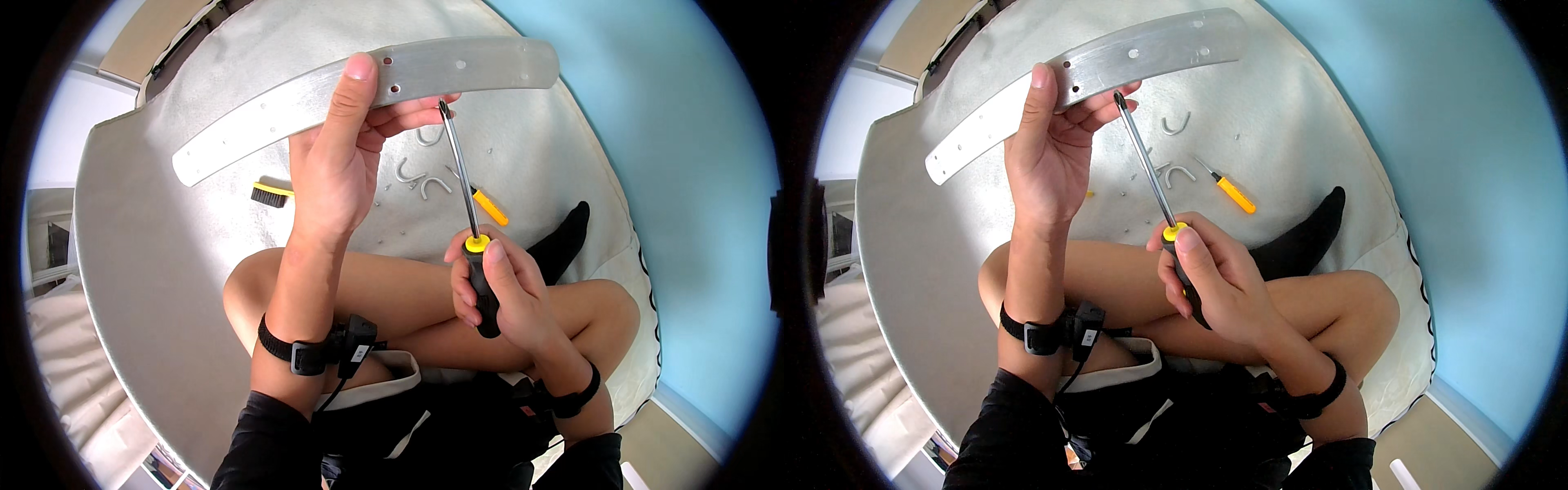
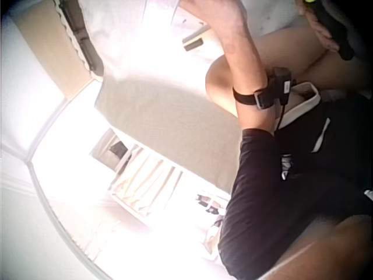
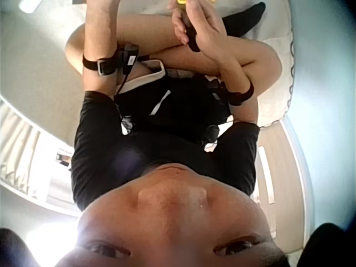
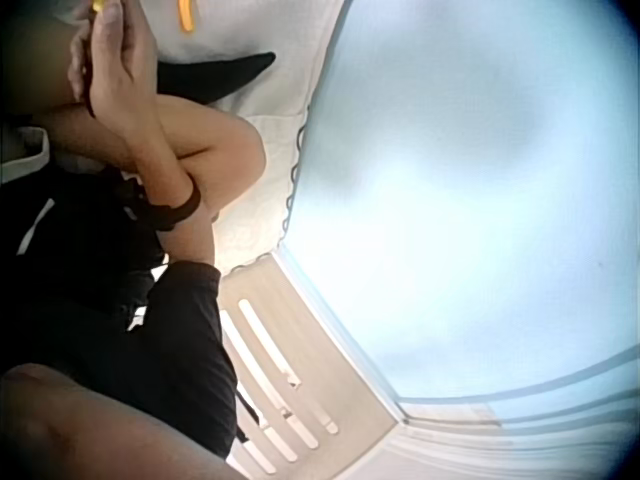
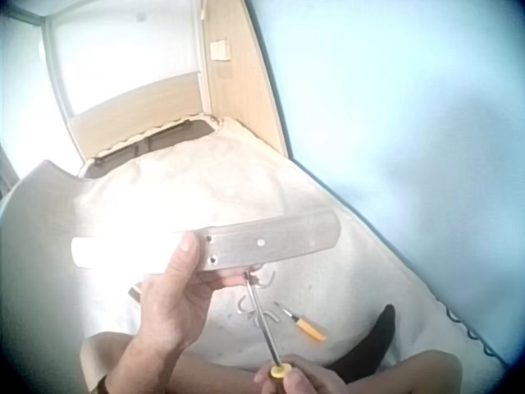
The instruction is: The person unscrews a screw from a curved metal rail using a screwdriver and places the tool and rail on the surface.
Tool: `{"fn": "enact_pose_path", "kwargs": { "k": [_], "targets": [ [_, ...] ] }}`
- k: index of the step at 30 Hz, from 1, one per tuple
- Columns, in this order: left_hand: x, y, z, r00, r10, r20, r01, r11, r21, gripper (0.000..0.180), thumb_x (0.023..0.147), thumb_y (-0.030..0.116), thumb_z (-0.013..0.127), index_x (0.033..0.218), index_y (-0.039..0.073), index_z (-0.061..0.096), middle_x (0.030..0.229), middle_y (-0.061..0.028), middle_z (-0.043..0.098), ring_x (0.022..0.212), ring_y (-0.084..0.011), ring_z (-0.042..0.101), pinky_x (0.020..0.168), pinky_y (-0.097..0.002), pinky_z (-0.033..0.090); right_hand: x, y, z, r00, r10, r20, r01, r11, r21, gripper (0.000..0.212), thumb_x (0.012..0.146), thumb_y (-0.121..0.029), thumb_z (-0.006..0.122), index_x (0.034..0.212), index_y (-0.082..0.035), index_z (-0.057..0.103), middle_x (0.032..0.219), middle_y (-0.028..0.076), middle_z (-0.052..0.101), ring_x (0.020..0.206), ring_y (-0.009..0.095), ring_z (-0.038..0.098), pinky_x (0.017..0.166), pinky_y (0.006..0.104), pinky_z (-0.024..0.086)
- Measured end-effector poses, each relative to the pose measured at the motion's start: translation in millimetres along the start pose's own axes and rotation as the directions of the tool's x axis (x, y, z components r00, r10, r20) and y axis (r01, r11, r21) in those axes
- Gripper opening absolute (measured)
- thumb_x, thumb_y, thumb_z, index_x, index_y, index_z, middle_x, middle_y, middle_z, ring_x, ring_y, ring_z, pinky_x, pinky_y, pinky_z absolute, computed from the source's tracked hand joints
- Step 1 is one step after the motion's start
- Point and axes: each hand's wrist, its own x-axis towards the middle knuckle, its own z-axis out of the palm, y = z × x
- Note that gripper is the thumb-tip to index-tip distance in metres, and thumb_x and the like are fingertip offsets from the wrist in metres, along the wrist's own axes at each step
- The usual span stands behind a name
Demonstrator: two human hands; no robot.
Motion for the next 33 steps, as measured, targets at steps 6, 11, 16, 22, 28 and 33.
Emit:
{"fn": "enact_pose_path", "kwargs": {
  "k": [6,11,16,22,28,33],
  "targets": [
    [-2.1,-2.0,-1.5,0.999,-0.030,0.035,0.028,0.998,0.054,0.051,0.094,0.037,0.043,0.106,-0.011,0.054,0.096,-0.0212,0.063,0.086,-0.0277,0.065,0.083,-0.0328,0.050,-1.0,-1.6,1.2,1.000,0.009,0.011,-0.009,1.000,-0.022,0.032,0.098,-0.031,0.031,0.100,-0.003,0.047,0.063,0.001,0.046,0.051,0.005,0.039,0.049,0.0188,0.033],
    [-3.0,-3.2,0.5,0.999,-0.034,0.026,0.033,0.998,0.044,0.051,0.093,0.038,0.045,0.108,-0.011,0.053,0.098,-0.0207,0.062,0.087,-0.0282,0.065,0.083,-0.0329,0.050,-0.8,-1.8,0.9,1.000,0.000,0.002,0.000,1.000,-0.026,0.033,0.098,-0.031,0.031,0.100,-0.003,0.047,0.063,0.001,0.046,0.051,0.005,0.039,0.049,0.0187,0.032],
    [-2.9,-4.8,-1.2,0.999,-0.029,0.032,0.028,0.999,0.032,0.051,0.093,0.037,0.045,0.109,-0.011,0.052,0.098,-0.0214,0.062,0.089,-0.0299,0.064,0.082,-0.0342,0.050,-0.8,-2.5,0.8,1.000,-0.008,-0.012,0.007,0.999,-0.032,0.033,0.098,-0.032,0.031,0.099,-0.003,0.047,0.063,0.001,0.046,0.051,0.005,0.039,0.049,0.0186,0.033],
    [-3.4,-2.1,0.9,1.000,-0.020,0.022,0.020,1.000,0.021,0.051,0.094,0.036,0.043,0.108,-0.013,0.051,0.099,-0.0232,0.061,0.089,-0.0331,0.063,0.083,-0.0381,0.050,-1.3,-2.8,1.1,0.998,-0.027,-0.055,0.028,0.999,0.030,0.035,0.098,-0.033,0.031,0.099,-0.003,0.047,0.064,0.001,0.046,0.051,0.005,0.040,0.049,0.0189,0.033],
    [-2.6,-2.0,1.2,0.999,-0.004,0.038,0.003,1.000,0.031,0.051,0.095,0.036,0.041,0.107,-0.013,0.052,0.099,-0.0229,0.061,0.089,-0.0330,0.063,0.083,-0.0385,0.050,-0.7,-3.3,-1.4,0.992,-0.089,-0.090,0.093,0.995,0.047,0.037,0.098,-0.035,0.030,0.100,-0.003,0.047,0.065,0.002,0.045,0.050,0.007,0.042,0.048,0.0202,0.035],
    [-2.3,-0.5,2.7,0.999,-0.006,0.039,0.004,0.999,0.034,0.050,0.095,0.035,0.040,0.107,-0.012,0.052,0.100,-0.0229,0.061,0.089,-0.0331,0.063,0.083,-0.0385,0.050,-1.0,-3.8,-3.8,0.979,-0.125,-0.160,0.136,0.989,0.060,0.039,0.097,-0.038,0.029,0.100,-0.003,0.046,0.066,0.003,0.044,0.050,0.008,0.043,0.048,0.0211,0.035]
  ]
}}
